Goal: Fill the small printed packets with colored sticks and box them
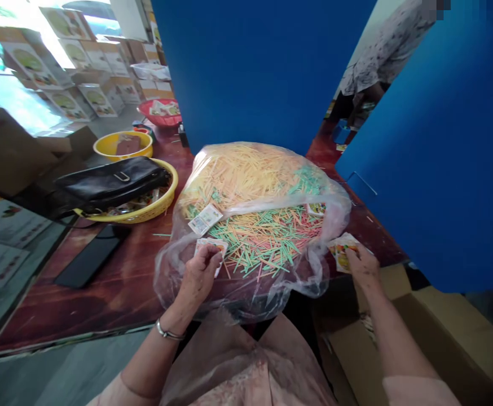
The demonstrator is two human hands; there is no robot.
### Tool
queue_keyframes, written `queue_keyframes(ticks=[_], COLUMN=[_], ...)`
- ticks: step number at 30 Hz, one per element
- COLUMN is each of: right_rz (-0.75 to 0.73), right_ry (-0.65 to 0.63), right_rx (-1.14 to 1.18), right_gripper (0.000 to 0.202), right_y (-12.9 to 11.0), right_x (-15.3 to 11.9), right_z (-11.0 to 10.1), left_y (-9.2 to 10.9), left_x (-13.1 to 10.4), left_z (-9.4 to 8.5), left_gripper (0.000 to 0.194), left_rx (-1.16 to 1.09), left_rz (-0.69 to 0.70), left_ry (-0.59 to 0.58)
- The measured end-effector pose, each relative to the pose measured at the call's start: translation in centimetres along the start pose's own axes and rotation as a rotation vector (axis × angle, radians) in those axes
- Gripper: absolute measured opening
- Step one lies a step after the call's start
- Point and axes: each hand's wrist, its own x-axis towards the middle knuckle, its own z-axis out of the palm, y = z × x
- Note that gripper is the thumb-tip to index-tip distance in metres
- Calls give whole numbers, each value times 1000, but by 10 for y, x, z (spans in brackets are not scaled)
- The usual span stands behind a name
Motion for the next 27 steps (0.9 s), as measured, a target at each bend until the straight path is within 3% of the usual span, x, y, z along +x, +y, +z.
queue_keyframes(ticks=[2,5,6,8,10,13,17,21,27], right_rz=[-86,-288,-358,-463,-474,-450,-441,-388,-401], right_ry=[78,112,48,-205,-390,-471,-418,-422,-451], right_rx=[-133,-83,-6,91,46,-125,-351,-424,-480], right_gripper=[40,35,31,26,21,22,48,41,44], right_y=[-1,-47,-67,-105,-129,-139,-142,-154,-164], right_x=[4,4,4,3,1,-7,-29,-42,-31], right_z=[3,8,10,15,21,25,28,32,36], left_y=[-6,-11,-12,-14,-15,-15,-15,-16,-14], left_x=[0,3,5,8,10,12,14,18,21], left_z=[-12,-22,-23,-22,-21,-19,-17,-14,-11], left_gripper=[16,16,16,17,21,27,32,32,33], left_rx=[175,429,506,651,768,869,918,933,957], left_rz=[29,81,87,63,13,-46,-66,-55,-63], left_ry=[10,29,35,46,49,23,-20,-50,-59])
